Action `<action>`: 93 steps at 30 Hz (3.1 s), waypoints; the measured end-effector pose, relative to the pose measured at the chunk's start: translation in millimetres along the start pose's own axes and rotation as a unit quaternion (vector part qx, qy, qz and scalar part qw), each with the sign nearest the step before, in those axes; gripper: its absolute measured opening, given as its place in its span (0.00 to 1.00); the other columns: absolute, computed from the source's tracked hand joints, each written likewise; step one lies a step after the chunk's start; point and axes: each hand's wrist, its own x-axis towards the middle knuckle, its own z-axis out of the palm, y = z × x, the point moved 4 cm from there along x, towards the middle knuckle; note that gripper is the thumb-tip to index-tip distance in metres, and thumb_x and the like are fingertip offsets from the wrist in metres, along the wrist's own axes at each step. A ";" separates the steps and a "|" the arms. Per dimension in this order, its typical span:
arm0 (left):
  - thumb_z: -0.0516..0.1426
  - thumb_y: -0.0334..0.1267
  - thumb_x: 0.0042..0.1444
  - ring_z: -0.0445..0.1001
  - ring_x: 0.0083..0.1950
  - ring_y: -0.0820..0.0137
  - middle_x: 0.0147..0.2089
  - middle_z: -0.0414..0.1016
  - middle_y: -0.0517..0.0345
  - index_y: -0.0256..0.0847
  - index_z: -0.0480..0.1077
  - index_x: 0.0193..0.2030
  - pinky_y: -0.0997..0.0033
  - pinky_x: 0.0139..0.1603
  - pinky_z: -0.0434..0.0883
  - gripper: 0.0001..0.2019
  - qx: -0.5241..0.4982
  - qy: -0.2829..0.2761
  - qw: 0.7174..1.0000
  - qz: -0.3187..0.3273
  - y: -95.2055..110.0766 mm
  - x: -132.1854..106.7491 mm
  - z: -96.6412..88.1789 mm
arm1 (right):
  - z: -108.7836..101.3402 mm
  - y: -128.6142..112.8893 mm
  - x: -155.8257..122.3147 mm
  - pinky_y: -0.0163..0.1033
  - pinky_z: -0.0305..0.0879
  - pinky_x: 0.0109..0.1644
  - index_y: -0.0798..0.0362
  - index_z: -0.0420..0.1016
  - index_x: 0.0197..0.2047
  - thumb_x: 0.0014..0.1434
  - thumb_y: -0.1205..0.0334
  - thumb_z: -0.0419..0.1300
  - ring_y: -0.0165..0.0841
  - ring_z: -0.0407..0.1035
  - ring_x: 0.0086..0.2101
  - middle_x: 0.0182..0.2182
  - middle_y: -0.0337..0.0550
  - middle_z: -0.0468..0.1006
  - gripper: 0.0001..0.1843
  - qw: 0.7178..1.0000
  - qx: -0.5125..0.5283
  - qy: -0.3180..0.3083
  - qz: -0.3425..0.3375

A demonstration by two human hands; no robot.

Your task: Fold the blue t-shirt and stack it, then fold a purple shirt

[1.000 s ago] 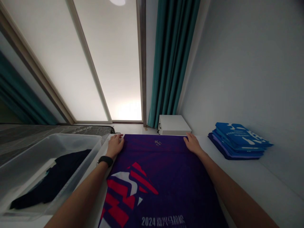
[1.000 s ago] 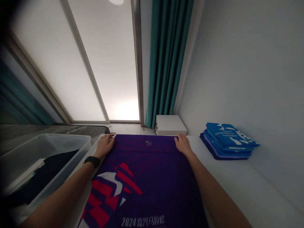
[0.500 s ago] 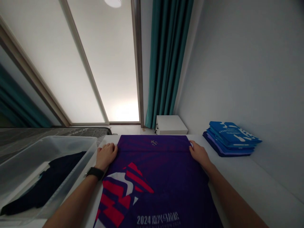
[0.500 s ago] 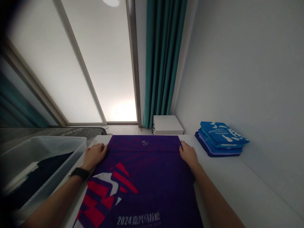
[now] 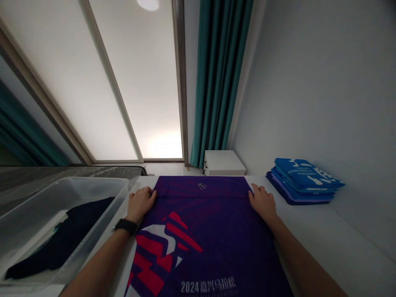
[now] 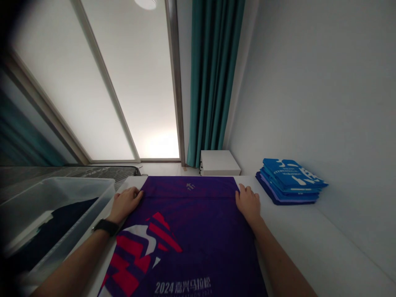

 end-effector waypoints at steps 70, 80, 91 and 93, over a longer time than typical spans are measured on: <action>0.41 0.43 0.67 0.52 0.72 0.62 0.71 0.54 0.49 0.39 0.56 0.69 0.52 0.70 0.50 0.26 -0.004 -0.026 0.987 0.160 68.2 27.6 37.9 | 33.1 -92.2 41.6 0.54 0.37 0.69 0.55 0.49 0.71 0.68 0.53 0.36 0.37 0.41 0.68 0.70 0.48 0.49 0.31 0.974 0.104 -0.131 -0.152; 0.40 0.45 0.67 0.48 0.73 0.60 0.73 0.51 0.49 0.38 0.53 0.70 0.47 0.70 0.46 0.27 0.021 -0.038 0.994 0.097 34.2 32.5 34.3 | 45.4 -46.0 48.7 0.59 0.33 0.69 0.55 0.49 0.71 0.68 0.51 0.36 0.41 0.42 0.68 0.69 0.51 0.50 0.33 0.988 0.067 -0.102 -0.097; 0.42 0.47 0.67 0.51 0.72 0.62 0.72 0.53 0.52 0.43 0.55 0.70 0.53 0.71 0.48 0.27 -0.016 -0.018 0.978 0.205 70.0 -6.2 26.4 | 17.8 -84.7 3.3 0.53 0.36 0.70 0.54 0.52 0.70 0.68 0.49 0.36 0.38 0.43 0.68 0.69 0.50 0.52 0.33 0.968 0.095 -0.094 -0.214; 0.43 0.47 0.67 0.51 0.72 0.62 0.72 0.53 0.52 0.43 0.55 0.70 0.54 0.70 0.48 0.27 -0.016 -0.022 0.977 0.210 71.3 -9.3 31.4 | 19.7 -84.8 -0.1 0.54 0.35 0.69 0.53 0.51 0.70 0.68 0.48 0.35 0.38 0.41 0.68 0.69 0.49 0.50 0.33 0.967 0.092 -0.109 -0.213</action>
